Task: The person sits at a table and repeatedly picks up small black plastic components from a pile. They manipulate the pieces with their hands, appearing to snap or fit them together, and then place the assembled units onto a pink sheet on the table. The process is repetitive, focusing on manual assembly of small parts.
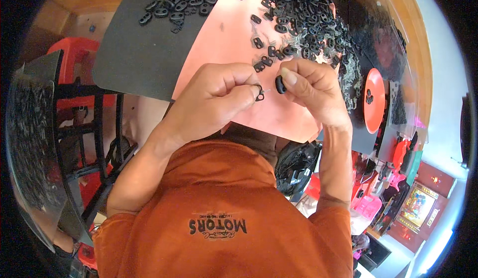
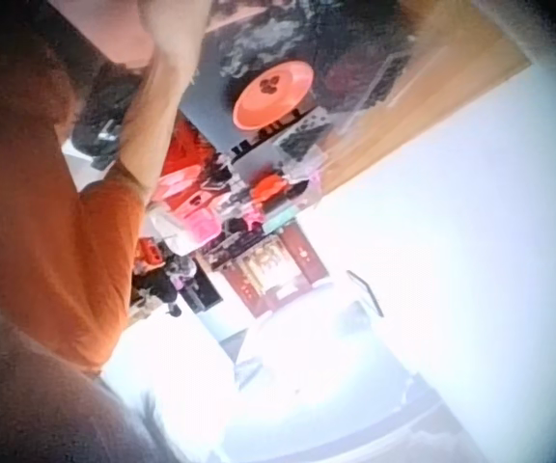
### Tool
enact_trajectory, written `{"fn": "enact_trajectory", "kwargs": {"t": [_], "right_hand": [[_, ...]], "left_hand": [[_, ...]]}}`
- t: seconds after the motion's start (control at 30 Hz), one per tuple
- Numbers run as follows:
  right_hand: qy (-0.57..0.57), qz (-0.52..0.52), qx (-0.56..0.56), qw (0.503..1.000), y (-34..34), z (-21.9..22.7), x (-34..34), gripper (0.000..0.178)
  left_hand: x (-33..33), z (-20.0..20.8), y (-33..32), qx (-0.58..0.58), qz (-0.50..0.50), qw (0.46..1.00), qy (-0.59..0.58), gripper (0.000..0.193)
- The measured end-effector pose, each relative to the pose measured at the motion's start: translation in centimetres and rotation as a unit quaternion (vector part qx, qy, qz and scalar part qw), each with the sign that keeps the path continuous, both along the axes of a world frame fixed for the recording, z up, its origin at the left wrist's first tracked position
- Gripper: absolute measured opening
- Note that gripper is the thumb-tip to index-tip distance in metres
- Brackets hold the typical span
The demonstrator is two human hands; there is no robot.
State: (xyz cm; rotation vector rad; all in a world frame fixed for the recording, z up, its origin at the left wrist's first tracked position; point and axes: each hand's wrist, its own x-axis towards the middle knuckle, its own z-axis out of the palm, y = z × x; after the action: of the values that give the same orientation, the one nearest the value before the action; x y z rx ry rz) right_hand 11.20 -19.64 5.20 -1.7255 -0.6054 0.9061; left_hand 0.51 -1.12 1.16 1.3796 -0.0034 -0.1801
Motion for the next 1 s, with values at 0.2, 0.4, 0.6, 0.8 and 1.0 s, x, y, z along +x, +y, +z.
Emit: {"fn": "enact_trajectory", "kwargs": {"t": [0.2, 0.4, 0.6, 0.8, 1.0], "right_hand": [[-0.013, 0.012, -0.017, 1.000, 0.1, 0.0, -0.2, 0.025], [-0.016, 0.016, -0.022, 1.000, 0.1, 0.0, -0.1, 0.024], [-0.054, 0.020, -0.040, 0.998, 0.3, -0.3, -0.5, 0.021], [-0.033, -0.001, -0.011, 0.999, 1.7, -0.8, -2.4, 0.012], [-0.162, -0.047, 0.058, 0.984, 2.0, -1.0, -4.2, 0.023]], "left_hand": [[0.2, -0.3, 0.0, 0.002, -0.012, 0.999, -0.037, 0.014], [0.1, -0.8, -0.1, 0.001, -0.017, 0.999, -0.034, 0.014], [0.1, -0.9, 0.0, 0.000, -0.024, 0.998, -0.060, 0.013], [-0.2, -0.4, 0.2, -0.027, 0.003, 0.997, -0.075, 0.014], [-0.3, -1.1, -0.1, -0.099, 0.052, 0.991, -0.074, 0.015]]}}
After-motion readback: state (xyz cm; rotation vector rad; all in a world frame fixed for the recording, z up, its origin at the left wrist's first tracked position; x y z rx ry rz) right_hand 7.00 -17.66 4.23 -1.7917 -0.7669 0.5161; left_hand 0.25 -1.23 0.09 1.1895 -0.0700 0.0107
